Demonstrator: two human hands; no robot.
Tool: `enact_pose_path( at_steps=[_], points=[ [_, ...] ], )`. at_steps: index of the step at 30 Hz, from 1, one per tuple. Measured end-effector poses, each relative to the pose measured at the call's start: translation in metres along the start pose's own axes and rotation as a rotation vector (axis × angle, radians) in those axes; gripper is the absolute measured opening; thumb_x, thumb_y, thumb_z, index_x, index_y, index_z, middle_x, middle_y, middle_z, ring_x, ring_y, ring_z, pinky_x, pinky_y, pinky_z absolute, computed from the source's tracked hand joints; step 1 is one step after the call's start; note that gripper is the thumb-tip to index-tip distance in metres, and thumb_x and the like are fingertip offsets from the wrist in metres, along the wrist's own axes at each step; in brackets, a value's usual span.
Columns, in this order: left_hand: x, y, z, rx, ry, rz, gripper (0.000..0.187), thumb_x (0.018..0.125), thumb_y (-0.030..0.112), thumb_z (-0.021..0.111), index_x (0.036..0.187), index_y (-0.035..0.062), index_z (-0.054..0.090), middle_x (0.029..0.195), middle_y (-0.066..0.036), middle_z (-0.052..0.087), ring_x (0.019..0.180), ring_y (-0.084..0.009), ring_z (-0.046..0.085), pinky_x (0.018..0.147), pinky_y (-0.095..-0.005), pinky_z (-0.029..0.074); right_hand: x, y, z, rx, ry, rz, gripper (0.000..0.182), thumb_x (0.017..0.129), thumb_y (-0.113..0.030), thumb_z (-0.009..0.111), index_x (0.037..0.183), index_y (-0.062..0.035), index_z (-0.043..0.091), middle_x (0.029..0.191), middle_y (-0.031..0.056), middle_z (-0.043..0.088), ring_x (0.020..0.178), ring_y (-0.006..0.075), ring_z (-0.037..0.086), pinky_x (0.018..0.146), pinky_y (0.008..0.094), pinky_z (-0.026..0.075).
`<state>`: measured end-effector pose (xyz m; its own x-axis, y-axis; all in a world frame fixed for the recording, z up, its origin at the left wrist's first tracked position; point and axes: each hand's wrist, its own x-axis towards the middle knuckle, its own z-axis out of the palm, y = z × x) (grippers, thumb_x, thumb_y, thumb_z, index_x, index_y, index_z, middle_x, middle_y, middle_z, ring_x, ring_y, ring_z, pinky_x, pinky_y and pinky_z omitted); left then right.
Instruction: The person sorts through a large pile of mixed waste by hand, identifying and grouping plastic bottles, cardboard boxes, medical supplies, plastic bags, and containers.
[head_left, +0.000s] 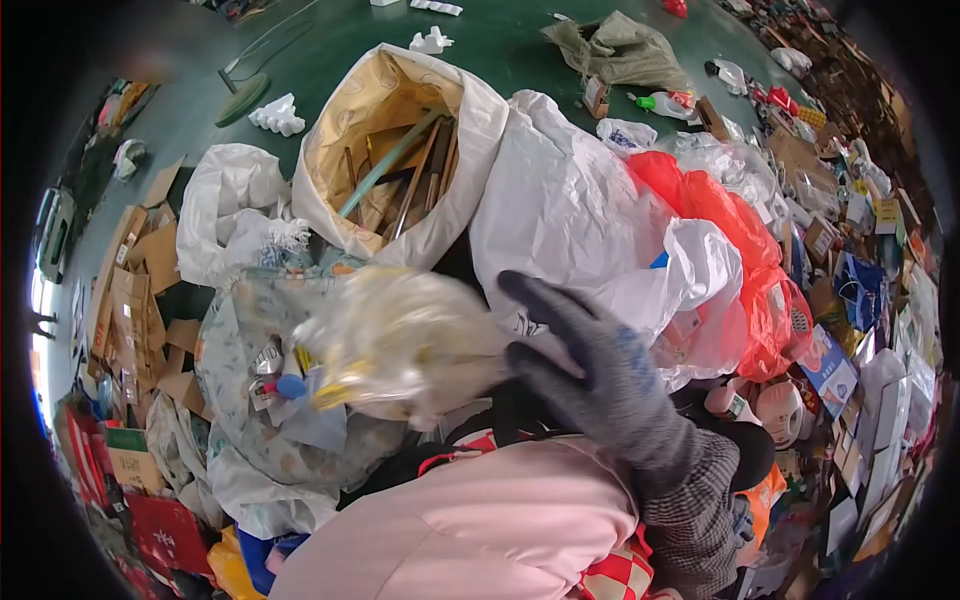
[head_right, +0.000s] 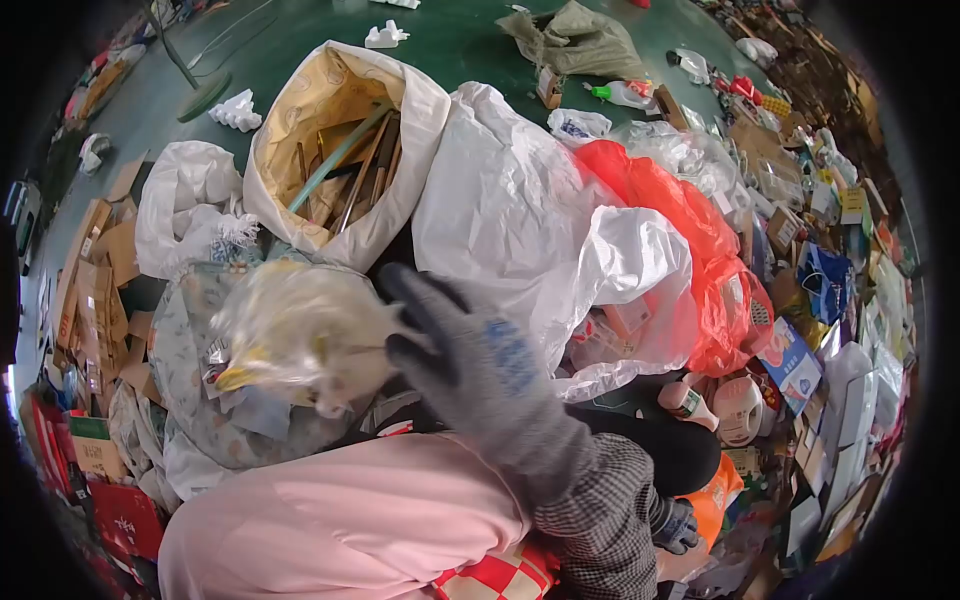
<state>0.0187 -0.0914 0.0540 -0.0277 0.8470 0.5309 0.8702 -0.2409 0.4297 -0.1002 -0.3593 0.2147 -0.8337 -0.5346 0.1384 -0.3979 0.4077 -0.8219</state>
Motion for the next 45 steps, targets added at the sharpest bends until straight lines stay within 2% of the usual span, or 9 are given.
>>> enact_pose_path(
  at_steps=[5, 7, 13, 17, 27, 34, 39, 43, 45],
  points=[
    [-0.009, 0.002, 0.003, -0.106, 0.074, 0.045, 0.034, 0.076, 0.022, 0.055, 0.107, 0.0071, 0.056, 0.11, -0.014, 0.056, 0.103, -0.0292, 0.053, 0.084, -0.039, 0.043, -0.051, 0.025, -0.061, -0.226, 0.301, 0.071, 0.044, 0.082, -0.007, 0.057, 0.125, -0.0045, 0.048, 0.123, 0.0164, 0.051, 0.11, 0.028, 0.053, 0.092, 0.0355, 0.042],
    [-0.011, 0.005, 0.008, -0.185, 0.105, 0.064, 0.034, 0.076, 0.021, 0.055, 0.107, 0.0066, 0.056, 0.112, -0.015, 0.056, 0.104, -0.0297, 0.053, 0.086, -0.039, 0.043, -0.121, 0.025, -0.096, 0.306, 0.848, 0.209, 0.038, 0.086, -0.006, 0.054, 0.123, 0.0, 0.048, 0.121, 0.0124, 0.053, 0.11, 0.022, 0.053, 0.092, 0.0317, 0.041],
    [0.016, -0.025, 0.024, -0.534, 0.231, -0.214, 0.047, 0.075, 0.016, 0.058, 0.119, 0.0017, 0.048, 0.117, -0.021, 0.052, 0.11, -0.036, 0.049, 0.093, -0.0422, 0.039, -0.446, 0.064, -0.12, 0.021, 2.146, 0.179, 0.029, 0.083, -0.011, 0.06, 0.111, -0.003, 0.056, 0.101, 0.003, 0.059, 0.085, 0.0138, 0.057, 0.077, 0.026, 0.045],
    [0.035, -0.023, 0.07, -0.632, 0.001, -0.518, 0.066, 0.075, 0.037, 0.063, 0.129, 0.0055, 0.041, 0.118, -0.021, 0.05, 0.109, -0.0373, 0.048, 0.093, -0.0415, 0.039, -0.619, 0.157, -0.012, 0.049, 2.869, 0.774, 0.036, 0.079, -0.027, 0.065, 0.109, -0.0113, 0.055, 0.105, 0.0062, 0.057, 0.091, 0.0213, 0.054, 0.081, 0.0371, 0.043],
    [0.054, 0.007, 0.174, -0.026, -0.35, -0.413, 0.094, 0.075, 0.029, 0.065, 0.143, 0.0231, 0.0, 0.137, -0.028, 0.026, 0.116, -0.045, 0.041, 0.095, -0.047, 0.037, -0.552, 0.325, 0.147, 0.661, 2.55, 1.277, 0.037, 0.081, -0.024, 0.059, 0.113, -0.0074, 0.052, 0.104, 0.0088, 0.057, 0.09, 0.0209, 0.053, 0.079, 0.0344, 0.044],
    [0.075, -0.01, 0.196, -0.112, -0.362, -0.232, 0.071, 0.081, 0.017, 0.056, 0.142, 0.0259, 0.021, 0.123, -0.032, 0.041, 0.096, -0.0452, 0.053, 0.081, -0.0483, 0.045, -0.542, 0.382, 0.125, 1.124, 2.6, 0.814, 0.035, 0.082, -0.019, 0.056, 0.114, -0.0047, 0.051, 0.103, 0.0086, 0.057, 0.089, 0.019, 0.054, 0.078, 0.0321, 0.045],
    [0.113, -0.031, 0.196, -0.901, -0.348, -0.778, 0.051, 0.084, 0.003, 0.047, 0.133, 0.0147, 0.04, 0.086, -0.005, 0.06, 0.064, -0.0086, 0.048, 0.054, -0.0248, 0.041, -0.556, 0.383, 0.118, 1.196, 2.689, 0.601, 0.034, 0.083, -0.015, 0.055, 0.115, -0.0027, 0.051, 0.102, 0.0085, 0.058, 0.088, 0.0177, 0.055, 0.077, 0.0305, 0.045],
    [0.1, -0.056, 0.212, -0.569, -0.199, -0.292, 0.048, 0.084, 0.004, 0.046, 0.13, 0.0159, 0.044, 0.106, -0.01, 0.057, 0.08, -0.0132, 0.056, 0.064, -0.0197, 0.045, -0.531, 0.381, 0.106, 1.123, 2.831, 0.424, 0.034, 0.084, -0.012, 0.053, 0.116, -0.0012, 0.05, 0.102, 0.0084, 0.058, 0.088, 0.0166, 0.055, 0.076, 0.0292, 0.046],
    [0.101, -0.058, 0.197, -0.81, -0.26, -0.532, 0.048, 0.086, 0.005, 0.045, 0.132, 0.0171, 0.04, 0.113, -0.013, 0.053, 0.094, -0.0219, 0.057, 0.069, -0.027, 0.051, -0.531, 0.376, 0.092, 1.042, 2.897, 0.347, 0.033, 0.084, -0.01, 0.052, 0.116, -0.0004, 0.05, 0.102, 0.0084, 0.058, 0.087, 0.016, 0.055, 0.076, 0.0286, 0.046]
  ],
)
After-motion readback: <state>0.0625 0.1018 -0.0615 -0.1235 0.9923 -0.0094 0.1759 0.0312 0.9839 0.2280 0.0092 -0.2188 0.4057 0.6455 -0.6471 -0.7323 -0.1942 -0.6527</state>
